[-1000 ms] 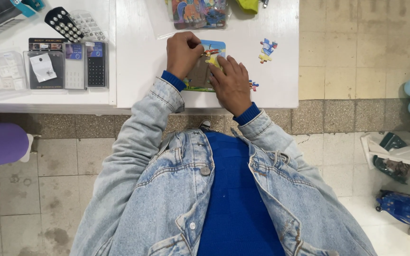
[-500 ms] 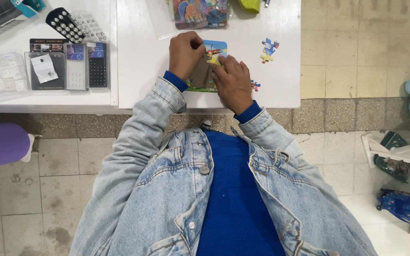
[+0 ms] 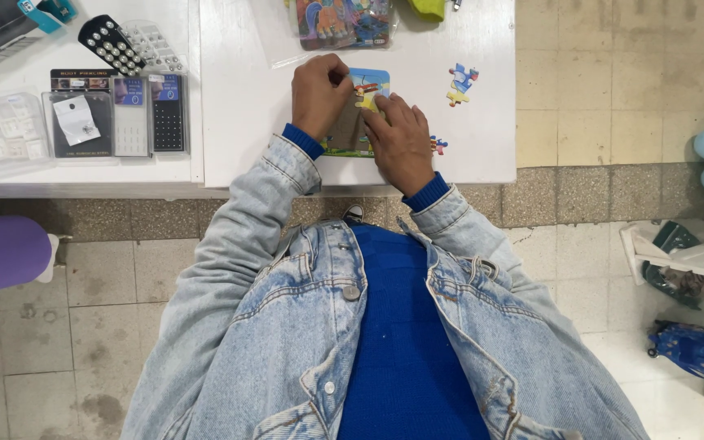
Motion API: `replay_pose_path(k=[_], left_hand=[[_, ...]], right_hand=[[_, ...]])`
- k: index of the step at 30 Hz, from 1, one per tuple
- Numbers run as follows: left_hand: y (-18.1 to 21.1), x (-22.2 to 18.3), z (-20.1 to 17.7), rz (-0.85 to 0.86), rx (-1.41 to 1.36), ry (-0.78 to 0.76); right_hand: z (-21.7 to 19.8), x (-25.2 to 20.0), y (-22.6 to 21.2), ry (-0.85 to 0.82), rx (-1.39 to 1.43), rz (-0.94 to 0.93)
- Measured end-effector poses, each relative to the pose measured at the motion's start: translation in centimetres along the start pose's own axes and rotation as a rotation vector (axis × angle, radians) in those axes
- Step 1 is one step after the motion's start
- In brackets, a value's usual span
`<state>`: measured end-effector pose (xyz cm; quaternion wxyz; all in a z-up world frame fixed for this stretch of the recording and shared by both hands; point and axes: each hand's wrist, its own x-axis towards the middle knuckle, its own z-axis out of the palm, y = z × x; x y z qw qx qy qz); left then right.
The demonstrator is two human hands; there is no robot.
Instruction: Assembling a small jigsaw puzzle on a counter.
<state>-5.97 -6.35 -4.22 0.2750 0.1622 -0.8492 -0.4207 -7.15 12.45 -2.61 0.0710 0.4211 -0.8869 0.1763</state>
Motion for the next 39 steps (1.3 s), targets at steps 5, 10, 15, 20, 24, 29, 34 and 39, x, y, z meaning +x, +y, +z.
replay_pose_path(k=[5,10,15,20,24,29,34,39], left_hand=[[0.0,-0.5,0.1,0.029,0.125,0.024],[0.0,-0.8,0.3,0.041,0.212,0.043],[0.4,-0.7,0.1,0.031,0.198,0.045],[0.5,-0.9,-0.1,0.076,0.181,0.043],[1.2,-1.8,0.2,0.267,0.437,0.026],[1.6,-2.7,0.2,0.381,0.589,-0.017],[2.0,-3.4,-0.5,0.392,0.645,-0.081],[1.6,-3.7,-1.3,0.411,0.595,-0.159]], right_hand=[[-0.4,-0.1,-0.2,0.025,0.008,-0.024],[-0.3,-0.1,-0.1,0.039,0.012,-0.026],[-0.6,0.0,-0.2,0.034,0.011,-0.029],[-1.2,0.5,0.0,0.073,0.04,-0.065],[-2.7,2.1,0.1,0.163,0.201,-0.122],[-0.4,2.4,1.4,0.124,-0.002,-0.103],[-0.5,2.5,0.8,0.126,-0.069,-0.092],[0.3,1.8,1.0,0.077,-0.149,-0.112]])
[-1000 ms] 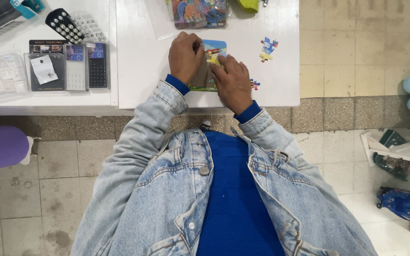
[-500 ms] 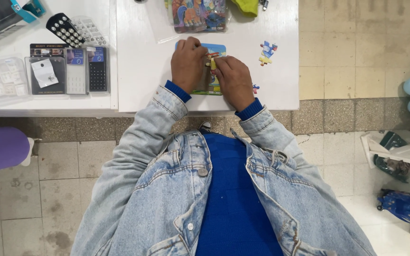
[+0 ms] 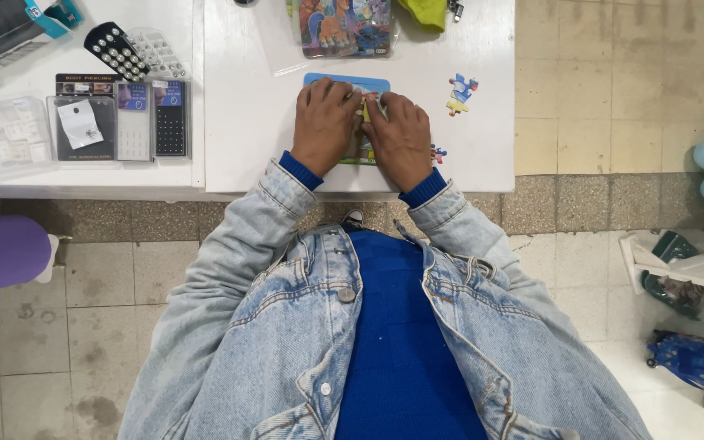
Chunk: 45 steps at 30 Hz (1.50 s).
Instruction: Assembling a small jigsaw puzzle on a counter.
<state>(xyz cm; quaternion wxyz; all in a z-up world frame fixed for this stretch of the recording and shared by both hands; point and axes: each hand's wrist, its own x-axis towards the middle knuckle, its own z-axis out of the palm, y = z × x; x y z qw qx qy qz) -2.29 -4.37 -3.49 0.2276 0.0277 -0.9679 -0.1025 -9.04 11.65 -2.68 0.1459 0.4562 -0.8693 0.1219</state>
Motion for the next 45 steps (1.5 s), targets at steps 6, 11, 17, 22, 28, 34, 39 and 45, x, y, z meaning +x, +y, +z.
replay_pose_path(k=[6,11,17,22,28,34,39,45], left_hand=[[0.8,-0.2,1.4,-0.097,0.005,0.008],[0.9,-0.3,1.5,-0.097,0.025,0.038],[0.4,-0.7,-0.1,-0.023,-0.088,0.108],[0.4,-2.4,-0.9,0.001,-0.148,0.011],[2.2,-4.8,-0.9,0.038,-0.182,-0.299],[2.1,-5.3,0.2,0.069,-0.131,-0.321],[2.5,-4.9,-0.3,0.084,-0.101,-0.247],[3.0,-4.3,0.2,0.137,-0.004,-0.256]], right_hand=[[0.0,-0.5,-0.4,-0.034,0.011,0.03],[0.6,-2.3,-0.5,-0.169,0.037,0.086],[-0.2,-4.7,-1.5,-0.203,0.06,0.033],[0.2,-5.0,0.0,-0.224,0.032,0.031],[1.1,-5.2,3.1,-0.326,0.178,-0.049],[0.3,-6.9,4.0,-0.221,0.159,-0.048],[-0.7,-9.1,2.8,-0.251,0.152,0.079],[-0.3,-9.1,2.1,-0.305,0.105,0.095]])
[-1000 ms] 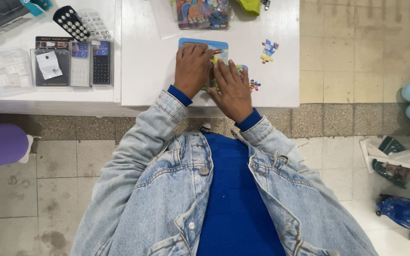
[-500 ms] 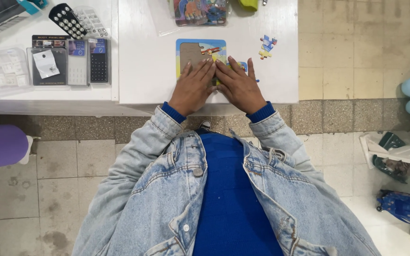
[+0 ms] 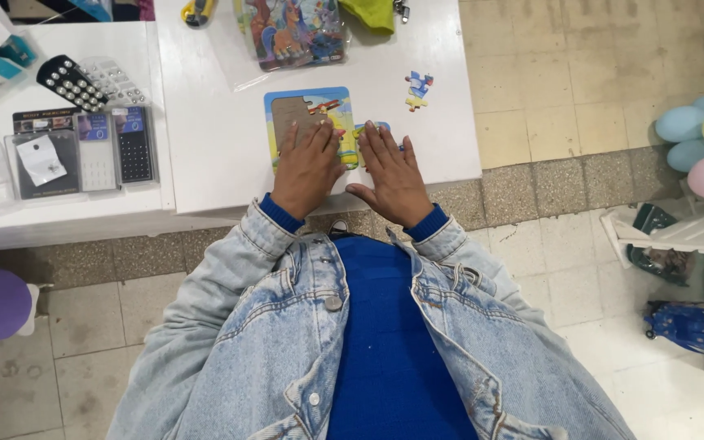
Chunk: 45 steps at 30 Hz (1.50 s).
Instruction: Assembling a small jigsaw puzzle on a counter.
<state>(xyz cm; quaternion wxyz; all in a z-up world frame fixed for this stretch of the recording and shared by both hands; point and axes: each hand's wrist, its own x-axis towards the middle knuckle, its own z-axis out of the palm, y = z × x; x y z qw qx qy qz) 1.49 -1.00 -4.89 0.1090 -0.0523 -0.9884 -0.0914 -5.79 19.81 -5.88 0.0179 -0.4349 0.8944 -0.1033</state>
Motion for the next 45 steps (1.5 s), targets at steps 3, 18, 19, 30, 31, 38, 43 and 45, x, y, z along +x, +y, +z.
replay_pose_path(k=[3,18,19,30,31,38,43,45], left_hand=[[-0.1,0.4,-0.3,0.029,0.006,0.013],[0.3,2.2,-1.0,0.042,0.06,0.038],[0.2,2.5,-1.0,0.043,0.068,0.046],[-2.0,4.6,-1.1,0.152,-0.008,-0.025],[-2.0,4.7,-1.5,0.15,-0.006,-0.022],[-2.1,4.9,-2.3,0.091,-0.094,-0.107],[-2.4,4.3,-0.6,0.076,-0.125,-0.049],[-2.3,4.2,-0.4,0.075,-0.134,-0.039]], right_hand=[[-0.2,0.5,1.1,-0.022,0.001,0.022],[-0.2,3.2,2.3,-0.027,-0.01,-0.048],[-0.2,3.5,2.4,-0.016,-0.013,-0.052],[-2.0,6.9,3.0,-0.242,0.047,0.014],[-1.8,6.9,3.4,-0.24,0.045,0.01],[-2.7,6.2,4.5,-0.166,0.08,-0.122],[-5.3,5.7,4.1,-0.103,0.178,-0.176],[-5.6,5.5,4.2,-0.095,0.307,-0.149]])
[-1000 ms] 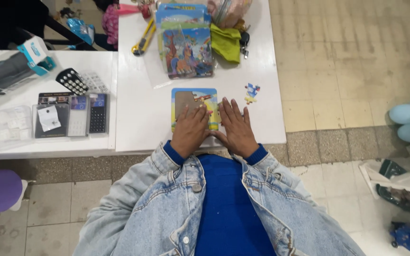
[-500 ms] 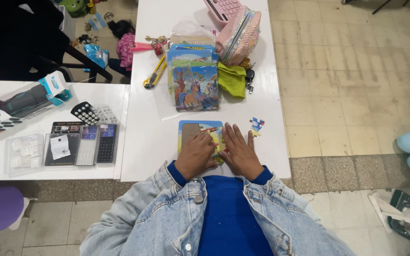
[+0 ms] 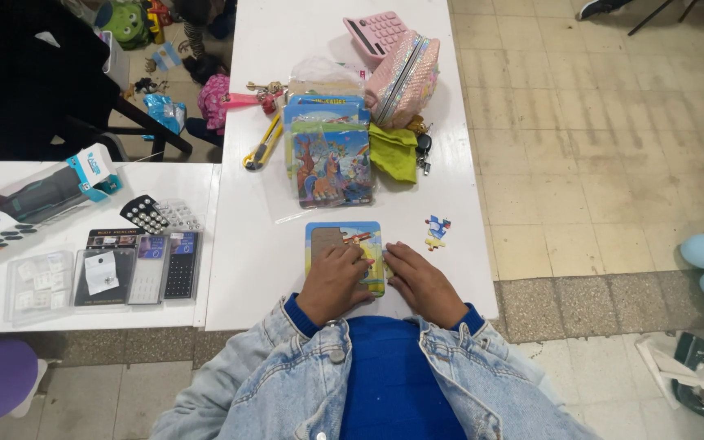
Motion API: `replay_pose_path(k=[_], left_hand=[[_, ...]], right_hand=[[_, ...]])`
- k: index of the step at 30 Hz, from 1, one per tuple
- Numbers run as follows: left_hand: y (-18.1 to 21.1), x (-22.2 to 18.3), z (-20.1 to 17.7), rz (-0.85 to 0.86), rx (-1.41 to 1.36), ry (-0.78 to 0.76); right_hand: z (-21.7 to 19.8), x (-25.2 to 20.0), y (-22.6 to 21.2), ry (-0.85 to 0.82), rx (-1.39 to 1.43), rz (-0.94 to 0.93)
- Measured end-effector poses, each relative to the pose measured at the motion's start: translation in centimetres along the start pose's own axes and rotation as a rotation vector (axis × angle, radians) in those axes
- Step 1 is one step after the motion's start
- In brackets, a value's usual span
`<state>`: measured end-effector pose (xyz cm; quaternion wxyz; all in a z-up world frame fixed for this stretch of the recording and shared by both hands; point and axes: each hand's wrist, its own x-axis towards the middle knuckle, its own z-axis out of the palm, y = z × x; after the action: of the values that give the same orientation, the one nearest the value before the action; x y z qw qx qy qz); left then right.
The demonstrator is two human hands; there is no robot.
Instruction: Assembling a small jigsaw puzzle on a counter.
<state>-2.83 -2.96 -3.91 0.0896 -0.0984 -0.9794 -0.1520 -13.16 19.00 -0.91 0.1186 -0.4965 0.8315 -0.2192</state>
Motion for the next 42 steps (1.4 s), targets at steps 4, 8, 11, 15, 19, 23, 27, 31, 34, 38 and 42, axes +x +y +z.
replay_pose_path(k=[4,8,11,15,19,23,27,31,34,38,42], left_hand=[[0.4,-0.3,-0.4,-0.005,0.027,0.015],[1.5,-0.8,-2.4,-0.012,0.035,0.019],[2.4,-0.8,-4.1,-0.033,0.002,0.009],[2.2,-2.0,-2.5,-0.028,-0.018,0.013],[2.9,-2.4,-3.5,-0.047,-0.035,-0.009],[3.3,-3.3,-3.0,-0.022,-0.05,-0.017],[2.7,-4.0,-1.4,-0.007,-0.028,-0.018],[2.7,-4.6,-0.4,-0.024,-0.027,-0.034],[2.9,-4.8,-0.4,-0.033,-0.015,-0.059],[3.5,-4.3,-1.6,-0.004,-0.042,0.01],[3.0,-2.9,-3.3,0.015,-0.154,0.196]], right_hand=[[0.4,0.0,-0.2,0.106,0.057,-0.034],[0.0,-0.4,-1.1,0.174,0.01,-0.04],[-0.1,-1.0,-1.5,0.163,-0.032,-0.017],[0.9,-1.9,-1.7,0.257,-0.035,0.014],[2.2,-2.0,-0.7,0.38,-0.006,0.004],[3.9,-2.3,1.1,0.508,0.062,0.026],[2.3,-1.1,-0.5,0.565,0.121,0.024],[2.6,-1.4,-1.0,0.598,0.145,-0.017],[3.0,-1.6,-0.6,0.629,0.125,-0.007],[2.5,-1.5,-0.8,0.708,0.188,0.027],[1.1,-0.8,-1.7,0.809,0.29,-0.038]])
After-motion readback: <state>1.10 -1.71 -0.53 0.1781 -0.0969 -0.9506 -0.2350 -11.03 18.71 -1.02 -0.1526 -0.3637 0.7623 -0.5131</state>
